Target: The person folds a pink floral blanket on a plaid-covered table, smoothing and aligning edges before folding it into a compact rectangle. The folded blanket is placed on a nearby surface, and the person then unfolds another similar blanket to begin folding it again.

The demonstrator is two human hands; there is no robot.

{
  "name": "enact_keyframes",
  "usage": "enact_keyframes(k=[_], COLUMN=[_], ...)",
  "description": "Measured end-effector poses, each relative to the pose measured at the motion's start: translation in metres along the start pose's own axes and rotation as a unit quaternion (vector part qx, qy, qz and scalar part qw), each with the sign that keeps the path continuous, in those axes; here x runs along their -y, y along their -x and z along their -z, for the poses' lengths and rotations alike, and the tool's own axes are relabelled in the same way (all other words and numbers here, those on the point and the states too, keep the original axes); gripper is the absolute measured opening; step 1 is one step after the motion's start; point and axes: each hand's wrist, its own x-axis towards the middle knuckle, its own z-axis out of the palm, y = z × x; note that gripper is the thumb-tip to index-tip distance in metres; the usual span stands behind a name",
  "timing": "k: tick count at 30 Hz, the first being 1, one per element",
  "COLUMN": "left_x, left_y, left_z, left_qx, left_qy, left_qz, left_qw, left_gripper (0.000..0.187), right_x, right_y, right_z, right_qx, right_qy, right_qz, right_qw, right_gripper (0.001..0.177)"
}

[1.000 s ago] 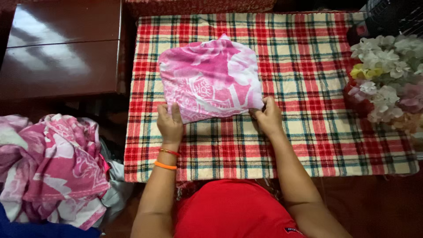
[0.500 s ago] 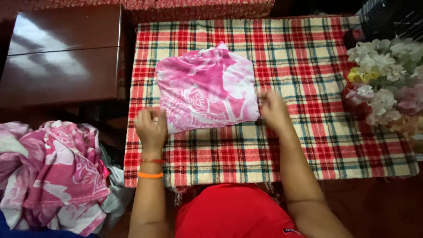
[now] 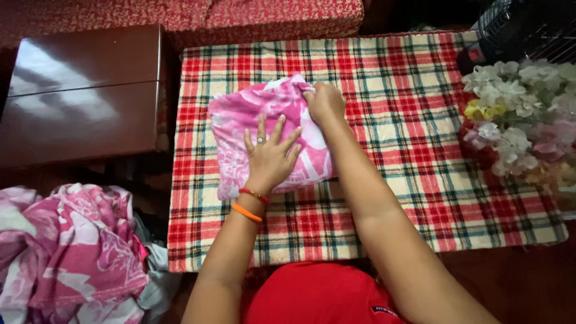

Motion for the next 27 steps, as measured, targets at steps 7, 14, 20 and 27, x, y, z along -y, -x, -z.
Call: enact_keyframes(k=[7,14,20,27], left_x=[0.003,0.002,0.005,0.005], left_y=[-0.003,-0.013,-0.016,-0.022], left_z=[-0.008,-0.001,-0.006,-0.001], left_qx=[-0.021,0.031,0.044,0.103], left_qy=[-0.004,0.021,0.017,0.017], left_qz=[0.036,0.082,0.084,0.110], left_qw=[0.999,0.996,0.995,0.988], left_gripper=[0.051,0.055,0.057,0.057], right_x=[-0.008,-0.021,0.003,-0.013], right_y=[-0.043,-0.045,-0.016,0.002], right_z=[-0.023,-0.053,-0.045,-0.069], right_qx=[-0.211,-0.137,0.009,0.110], right_qy=[-0.011,0.101,0.043,0.156], right_qz=[0.174,0.203,0.143,0.151], right_qw=[0.962,0.964,0.989,0.970], right_gripper=[0.012,0.014,0.033,0.054])
